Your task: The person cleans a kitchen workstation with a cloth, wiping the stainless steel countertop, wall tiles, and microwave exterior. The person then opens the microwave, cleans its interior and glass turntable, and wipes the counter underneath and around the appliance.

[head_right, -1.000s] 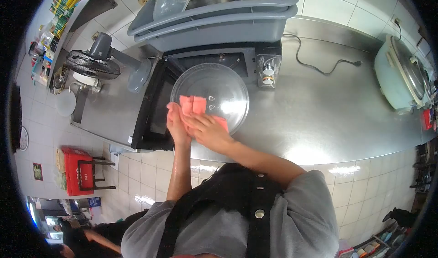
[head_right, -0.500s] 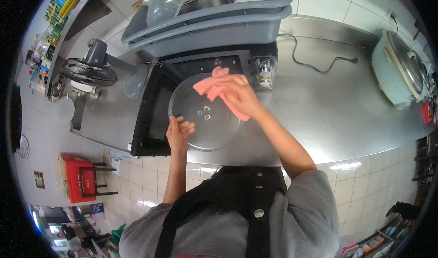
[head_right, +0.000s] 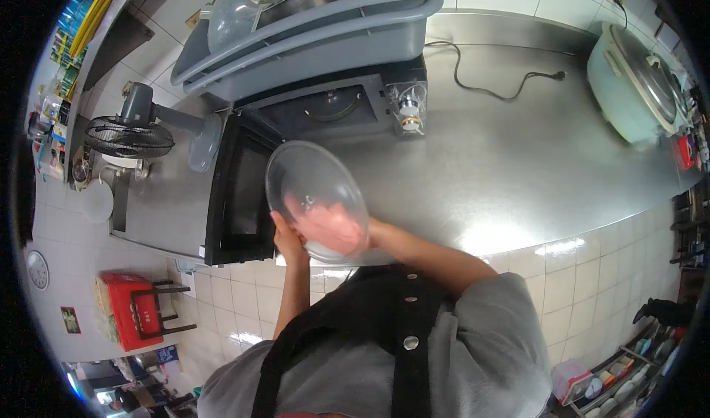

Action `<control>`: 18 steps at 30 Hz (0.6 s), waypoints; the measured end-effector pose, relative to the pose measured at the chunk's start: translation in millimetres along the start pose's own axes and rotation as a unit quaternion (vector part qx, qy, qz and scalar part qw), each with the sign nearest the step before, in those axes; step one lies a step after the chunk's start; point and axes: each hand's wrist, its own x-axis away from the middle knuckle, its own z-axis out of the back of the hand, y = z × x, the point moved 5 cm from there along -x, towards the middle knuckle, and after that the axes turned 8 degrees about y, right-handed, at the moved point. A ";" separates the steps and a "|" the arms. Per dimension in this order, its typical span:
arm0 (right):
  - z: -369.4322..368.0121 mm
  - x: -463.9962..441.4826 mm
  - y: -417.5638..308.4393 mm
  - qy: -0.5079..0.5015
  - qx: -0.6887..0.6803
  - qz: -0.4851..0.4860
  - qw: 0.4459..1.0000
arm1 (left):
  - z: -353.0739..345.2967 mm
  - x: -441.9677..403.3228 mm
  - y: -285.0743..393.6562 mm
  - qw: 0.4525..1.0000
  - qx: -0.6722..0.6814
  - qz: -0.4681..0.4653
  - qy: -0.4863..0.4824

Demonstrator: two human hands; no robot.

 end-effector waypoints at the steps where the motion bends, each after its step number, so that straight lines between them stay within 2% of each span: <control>1: 8.6 5.0 5.2 0.012 0.074 -0.013 0.997 | 10.9 -4.9 -0.3 1.000 0.003 0.016 0.012; 3: 17.7 9.2 8.2 0.032 0.254 0.014 0.967 | 32.7 -13.2 -6.3 0.999 0.005 0.030 0.021; 4: 13.2 8.7 4.3 0.036 0.381 0.083 0.920 | 40.9 -12.2 -8.1 0.999 0.004 0.031 0.022; 5: 9.2 8.6 0.5 0.055 0.502 0.148 0.851 | 47.8 -9.8 -12.0 0.999 -0.017 0.045 0.022; 6: -2.1 8.6 -5.3 0.074 0.704 0.269 0.653 | 54.1 -7.3 -17.0 0.997 -0.037 0.058 0.020; 8: 35.3 -42.3 22.8 0.075 0.701 0.123 0.699 | 64.4 -7.8 -37.5 0.997 -0.040 0.070 0.003; 10: 52.4 -65.1 16.7 0.165 0.764 0.179 0.598 | 63.9 -2.4 -48.9 0.996 -0.021 0.084 -0.002; 14: 63.2 -77.1 -8.8 0.316 0.839 0.267 0.354 | 54.6 -0.7 -56.2 0.996 -0.005 0.069 0.048; 16: 77.9 -35.3 -44.1 0.342 0.811 0.312 0.358 | 56.9 -17.1 -69.9 0.998 -0.026 0.050 0.040; 17: 89.8 -11.4 -58.4 0.377 0.814 0.285 0.338 | 56.5 -23.6 -73.5 0.998 -0.043 0.031 0.034; 18: 105.9 18.0 -66.1 0.419 0.783 0.302 0.346 | 52.8 -26.1 -75.6 0.998 -0.042 0.031 0.033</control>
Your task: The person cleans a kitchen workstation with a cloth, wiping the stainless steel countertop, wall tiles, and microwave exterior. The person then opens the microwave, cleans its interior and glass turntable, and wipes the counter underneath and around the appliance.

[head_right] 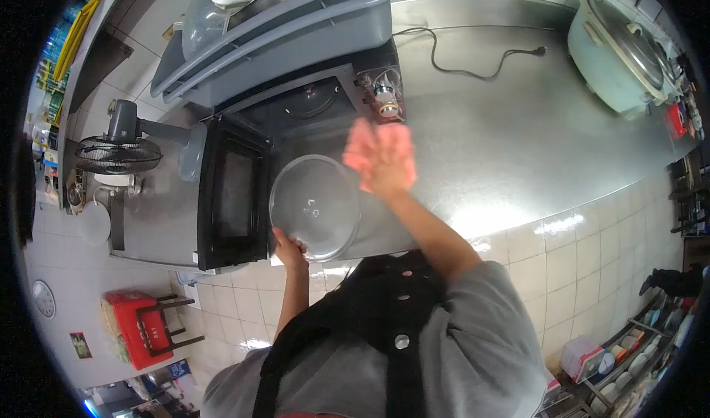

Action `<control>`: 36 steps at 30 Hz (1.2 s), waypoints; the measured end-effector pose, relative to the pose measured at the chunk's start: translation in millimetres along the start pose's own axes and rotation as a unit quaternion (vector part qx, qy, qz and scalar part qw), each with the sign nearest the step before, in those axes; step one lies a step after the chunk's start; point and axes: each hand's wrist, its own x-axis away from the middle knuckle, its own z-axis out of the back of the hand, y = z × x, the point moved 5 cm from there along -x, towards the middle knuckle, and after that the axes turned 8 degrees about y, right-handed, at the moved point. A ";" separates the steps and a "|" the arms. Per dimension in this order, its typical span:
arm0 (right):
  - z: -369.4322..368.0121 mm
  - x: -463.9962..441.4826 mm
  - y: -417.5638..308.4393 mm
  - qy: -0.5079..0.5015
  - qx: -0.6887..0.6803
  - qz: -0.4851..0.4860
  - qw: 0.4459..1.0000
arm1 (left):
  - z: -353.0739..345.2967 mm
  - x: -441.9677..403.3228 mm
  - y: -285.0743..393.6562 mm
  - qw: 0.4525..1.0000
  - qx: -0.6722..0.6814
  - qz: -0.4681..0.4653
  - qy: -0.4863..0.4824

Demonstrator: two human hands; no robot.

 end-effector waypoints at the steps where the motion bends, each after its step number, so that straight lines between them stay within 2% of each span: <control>1: 15.3 14.1 27.7 0.035 -0.012 -0.041 0.998 | -6.5 -1.3 -3.1 1.000 0.013 0.022 -0.006; 3: 82.3 30.6 61.6 0.016 0.091 -0.073 0.993 | -21.7 3.7 -0.8 0.999 0.025 0.042 0.011; 5: 109.5 54.4 110.8 0.144 0.100 -0.074 0.982 | -33.5 0.5 -6.3 0.999 0.020 0.038 -0.007; 7: 140.2 64.6 143.9 0.159 0.172 -0.133 0.963 | -51.1 2.4 -3.6 0.998 0.012 0.052 -0.024; 8: 146.7 68.4 155.7 0.162 0.172 -0.132 0.963 | -57.0 0.3 -4.6 0.998 0.014 0.050 -0.026; 10: 160.5 76.3 179.7 0.178 0.262 -0.172 0.933 | -71.3 -3.7 -4.7 0.998 -0.022 0.026 -0.049; 12: 154.5 81.6 200.8 0.177 0.258 -0.207 0.927 | -82.7 -5.9 -6.0 0.996 0.019 0.032 -0.082; 15: 150.4 84.1 219.0 0.164 0.243 -0.249 0.923 | -93.0 -21.5 -16.6 0.992 -0.046 0.004 -0.115; 17: 152.3 79.0 216.8 0.152 0.234 -0.254 0.926 | -100.4 -30.9 -15.5 0.963 -0.146 -0.021 -0.227; 18: 155.5 77.5 215.1 0.151 0.232 -0.250 0.928 | -99.8 -38.9 -13.4 0.964 -0.144 -0.023 -0.224; 19: 158.1 75.4 211.7 0.151 0.230 -0.246 0.930 | -103.3 -37.7 -3.1 0.924 -0.293 -0.059 -0.239; 20: 157.0 75.2 211.6 0.151 0.228 -0.242 0.931 | -106.7 -40.0 2.4 0.860 -0.435 -0.093 -0.248; 21: 158.0 74.7 211.4 0.165 0.221 -0.230 0.933 | -110.5 -44.5 9.1 0.863 -0.432 -0.092 -0.246; 22: 159.7 74.1 211.1 0.179 0.214 -0.218 0.935 | -117.2 -49.4 16.6 0.770 -0.556 -0.196 -0.243; 23: 160.7 73.8 209.8 0.184 0.221 -0.214 0.934 | -128.4 -46.3 27.3 0.650 -0.662 -0.293 -0.232; 24: 160.8 73.5 208.1 0.186 0.221 -0.211 0.934 | -138.4 -44.2 34.6 0.653 -0.660 -0.292 -0.230; 26: 161.8 73.4 206.4 0.181 0.212 -0.228 0.933 | -175.9 -13.5 87.4 0.557 -0.669 -0.476 -0.127; 29: 164.0 70.7 203.3 0.157 0.186 -0.258 0.935 | -257.1 -28.8 117.3 0.603 -0.500 -0.597 -0.176; 30: 164.4 70.5 203.1 0.159 0.186 -0.257 0.935 | -278.2 -29.3 125.7 0.605 -0.437 -0.639 -0.186; 32: 163.8 70.4 202.6 0.161 0.170 -0.258 0.937 | -312.4 -42.6 128.0 0.584 -0.395 -0.686 -0.179; 33: 164.4 70.9 203.0 0.162 0.172 -0.260 0.936 | -321.3 -47.6 127.1 0.583 -0.393 -0.687 -0.181; 35: 166.0 70.3 203.0 0.161 0.161 -0.261 0.938 | -337.5 -52.9 121.7 0.532 -0.498 -0.660 -0.183; 36: 166.5 69.7 203.1 0.163 0.162 -0.261 0.937 | -342.9 -53.9 123.9 0.532 -0.497 -0.661 -0.184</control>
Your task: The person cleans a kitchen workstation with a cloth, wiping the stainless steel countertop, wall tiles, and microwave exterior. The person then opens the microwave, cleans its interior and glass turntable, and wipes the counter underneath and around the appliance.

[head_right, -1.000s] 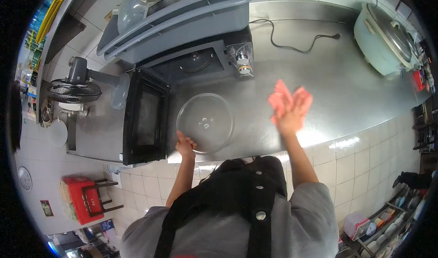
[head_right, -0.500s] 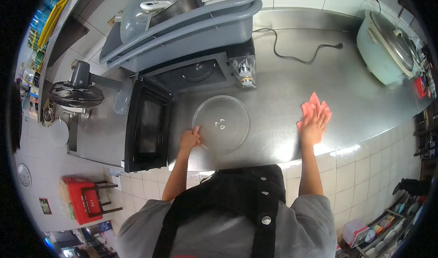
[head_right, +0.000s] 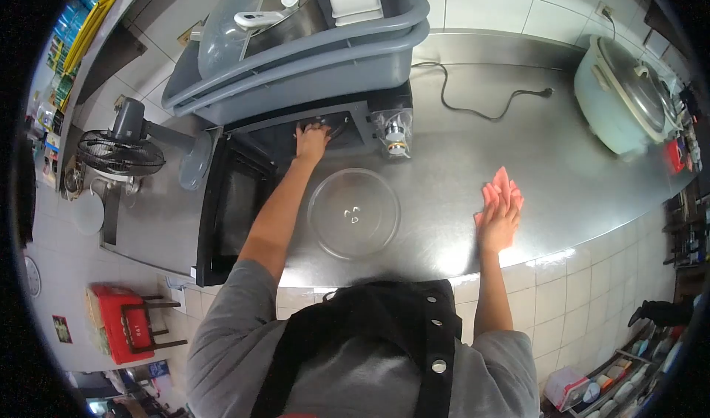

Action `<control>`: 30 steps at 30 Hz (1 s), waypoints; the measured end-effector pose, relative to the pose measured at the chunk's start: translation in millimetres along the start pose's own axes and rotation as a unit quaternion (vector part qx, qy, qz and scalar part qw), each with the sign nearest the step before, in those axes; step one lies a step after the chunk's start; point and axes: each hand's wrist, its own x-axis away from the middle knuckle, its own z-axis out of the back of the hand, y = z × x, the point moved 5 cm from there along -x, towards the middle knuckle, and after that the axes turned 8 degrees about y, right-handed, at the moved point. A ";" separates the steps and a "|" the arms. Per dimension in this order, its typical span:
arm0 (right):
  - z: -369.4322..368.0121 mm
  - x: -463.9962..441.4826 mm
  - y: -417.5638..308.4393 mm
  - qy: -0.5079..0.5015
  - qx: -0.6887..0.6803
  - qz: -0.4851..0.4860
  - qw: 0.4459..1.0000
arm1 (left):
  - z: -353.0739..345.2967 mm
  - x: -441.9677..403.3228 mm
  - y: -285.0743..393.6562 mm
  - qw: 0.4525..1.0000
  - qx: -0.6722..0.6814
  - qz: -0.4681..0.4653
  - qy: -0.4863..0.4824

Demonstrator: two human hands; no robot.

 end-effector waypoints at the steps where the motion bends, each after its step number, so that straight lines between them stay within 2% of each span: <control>1: -0.2 -0.2 -0.5 0.005 -0.004 0.000 1.000 | -3.5 -3.9 -0.7 0.999 -0.031 -0.020 -0.018; 3: 0.1 1.2 0.3 0.007 -0.007 0.001 1.000 | -8.6 -3.2 -3.5 0.997 -0.063 -0.039 -0.039; 5: 0.7 0.8 -1.0 0.011 0.001 0.001 1.000 | 17.9 -2.6 -7.0 0.984 0.061 0.003 0.166; 6: 1.0 0.6 -1.4 0.010 0.001 0.002 1.000 | 20.5 2.1 -5.4 0.984 0.060 0.004 0.165; 8: 0.6 -0.5 -2.6 0.019 -0.003 0.008 1.000 | 71.4 21.4 9.3 0.958 0.069 0.040 0.276; 9: -0.5 -1.0 -2.1 0.017 -0.006 0.011 1.000 | 88.0 37.1 15.5 0.945 0.060 0.030 0.319; 12: -5.9 -0.1 -1.7 0.008 -0.041 0.014 0.999 | 121.6 98.8 37.3 0.936 0.022 0.010 0.352; 14: 0.1 0.0 -5.4 0.068 -0.080 0.020 0.994 | 145.6 144.6 65.4 0.937 0.005 -0.025 0.349; 15: 22.4 -7.4 -30.1 0.064 -0.135 0.080 0.986 | 152.1 165.3 79.8 0.936 -0.012 -0.047 0.349; 16: 22.8 -7.6 -50.8 0.064 -0.140 0.089 0.984 | 150.6 184.8 92.4 0.942 0.001 -0.062 0.329; 18: 25.6 2.8 -90.6 0.051 -0.404 0.038 0.912 | 143.1 222.2 107.3 0.960 0.039 -0.086 0.264; 19: 56.0 2.4 -134.9 0.035 -0.318 0.104 0.942 | 136.6 236.6 110.9 0.969 0.065 -0.096 0.220; 21: 48.7 19.9 -183.9 -0.100 -0.438 0.067 0.891 | 119.9 256.1 114.6 0.973 0.084 -0.097 0.191; 22: 30.9 27.1 -205.2 -0.101 -0.469 0.109 0.870 | 109.8 261.2 116.2 0.976 0.106 -0.106 0.160; 23: 23.1 29.3 -233.2 -0.156 -0.509 0.139 0.835 | 101.0 263.8 117.5 0.981 0.096 -0.108 0.129; 25: 8.0 33.2 -288.5 -0.212 -0.531 0.150 0.806 | 113.5 261.2 113.6 0.985 0.108 -0.068 0.120; 27: -6.1 24.7 -338.8 -0.197 -0.507 0.206 0.814 | 146.9 249.1 99.6 0.984 0.119 0.002 0.134; 28: -16.2 19.2 -361.3 -0.144 -0.496 0.243 0.821 | 175.7 244.9 84.4 0.980 0.115 0.042 0.156; 30: -51.7 3.0 -400.6 -0.067 -0.474 0.257 0.840 | 240.5 247.7 45.8 0.954 0.045 0.132 0.264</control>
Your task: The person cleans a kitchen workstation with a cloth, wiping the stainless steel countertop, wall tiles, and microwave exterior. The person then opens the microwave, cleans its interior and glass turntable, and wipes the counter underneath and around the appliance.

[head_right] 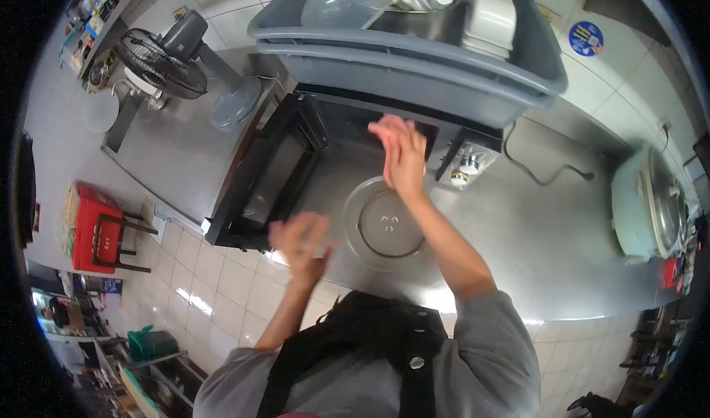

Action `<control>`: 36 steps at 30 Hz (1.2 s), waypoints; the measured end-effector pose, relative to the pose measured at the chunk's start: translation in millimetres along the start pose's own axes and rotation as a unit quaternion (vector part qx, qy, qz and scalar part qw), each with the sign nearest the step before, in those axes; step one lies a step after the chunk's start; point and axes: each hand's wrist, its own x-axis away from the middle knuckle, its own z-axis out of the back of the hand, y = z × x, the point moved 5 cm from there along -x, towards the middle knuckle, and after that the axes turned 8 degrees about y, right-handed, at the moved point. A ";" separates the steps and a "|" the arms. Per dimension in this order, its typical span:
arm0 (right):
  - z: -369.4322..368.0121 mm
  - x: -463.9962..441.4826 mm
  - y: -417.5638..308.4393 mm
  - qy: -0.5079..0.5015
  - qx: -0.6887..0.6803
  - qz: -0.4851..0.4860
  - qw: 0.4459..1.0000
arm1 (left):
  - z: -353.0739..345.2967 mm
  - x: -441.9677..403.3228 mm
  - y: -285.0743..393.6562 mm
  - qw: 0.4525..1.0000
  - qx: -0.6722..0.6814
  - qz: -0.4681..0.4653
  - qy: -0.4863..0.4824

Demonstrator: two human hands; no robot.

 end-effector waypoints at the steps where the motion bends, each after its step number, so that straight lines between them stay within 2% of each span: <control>1: -14.9 -19.5 5.1 -0.008 0.015 -0.013 1.000 | 28.8 -12.1 -16.6 0.996 -0.058 0.025 0.068; 2: -36.7 -30.0 21.3 0.054 0.058 0.017 0.997 | 53.3 -18.5 -39.2 0.980 -0.119 0.086 0.137; 3: -61.0 -41.1 50.9 -0.011 0.047 -0.115 0.992 | 78.2 -16.5 -61.7 0.957 -0.149 0.148 0.198; 5: -96.9 -54.3 89.5 -0.115 0.164 -0.211 0.957 | 109.8 -30.0 -88.1 0.925 -0.156 0.225 0.262; 6: -113.1 -57.0 106.7 -0.122 0.165 -0.205 0.957 | 116.5 -28.2 -104.5 0.922 -0.160 0.233 0.263; 8: -139.0 -61.9 126.3 -0.138 0.290 -0.078 0.944 | 112.6 -19.4 -144.2 0.927 -0.021 0.332 0.171; 9: -148.9 -66.6 132.4 -0.185 0.254 -0.025 0.949 | 105.0 -16.0 -154.7 0.912 0.044 0.368 0.176; 10: -156.5 -69.5 135.8 -0.201 0.242 -0.001 0.949 | 102.7 -12.1 -160.8 0.909 0.041 0.374 0.177; 12: -168.3 -73.3 143.9 -0.208 0.230 0.010 0.951 | 91.1 -3.6 -172.7 0.885 0.173 0.414 0.128; 13: -171.7 -77.3 148.6 -0.206 0.223 0.004 0.953 | 89.8 -3.6 -174.7 0.874 0.180 0.422 0.160; 16: -180.2 -90.0 155.2 -0.216 0.174 -0.031 0.960 | 86.7 -0.3 -180.2 0.874 0.164 0.436 0.137; 18: -189.2 -87.3 152.5 -0.252 0.108 -0.073 0.959 | 85.4 -1.2 -179.4 0.868 0.174 0.435 0.167; 21: -211.8 -53.9 134.3 -0.344 -0.004 -0.185 0.921 | 83.2 2.3 -181.2 0.856 0.189 0.447 0.176; 23: -217.7 -30.3 122.8 -0.372 0.031 -0.232 0.898 | 83.1 0.8 -179.2 0.843 0.199 0.463 0.186; 24: -205.4 -38.3 101.5 -0.248 0.264 0.036 0.932 | 81.5 1.3 -179.1 0.843 0.200 0.463 0.185; 26: -207.8 -32.5 104.3 -0.245 0.278 0.021 0.929 | 82.4 3.3 -179.8 0.844 0.193 0.460 0.199; 28: -201.8 -21.1 105.4 -0.350 0.233 0.017 0.907 | 82.6 1.3 -174.9 0.843 0.190 0.460 0.205; 32: -189.5 -29.3 97.7 -0.412 0.261 0.008 0.873 | 80.3 0.7 -174.7 0.852 0.177 0.440 0.223; 34: -190.7 -32.5 91.3 -0.507 0.237 -0.129 0.819 | 79.7 3.4 -173.0 0.844 0.184 0.452 0.223; 35: -187.4 -29.2 91.1 -0.505 0.236 -0.128 0.821 | 79.6 5.3 -173.2 0.834 0.190 0.468 0.223; 36: -184.6 -25.7 86.1 -0.481 0.239 -0.041 0.842 | 79.8 4.2 -174.2 0.834 0.192 0.465 0.226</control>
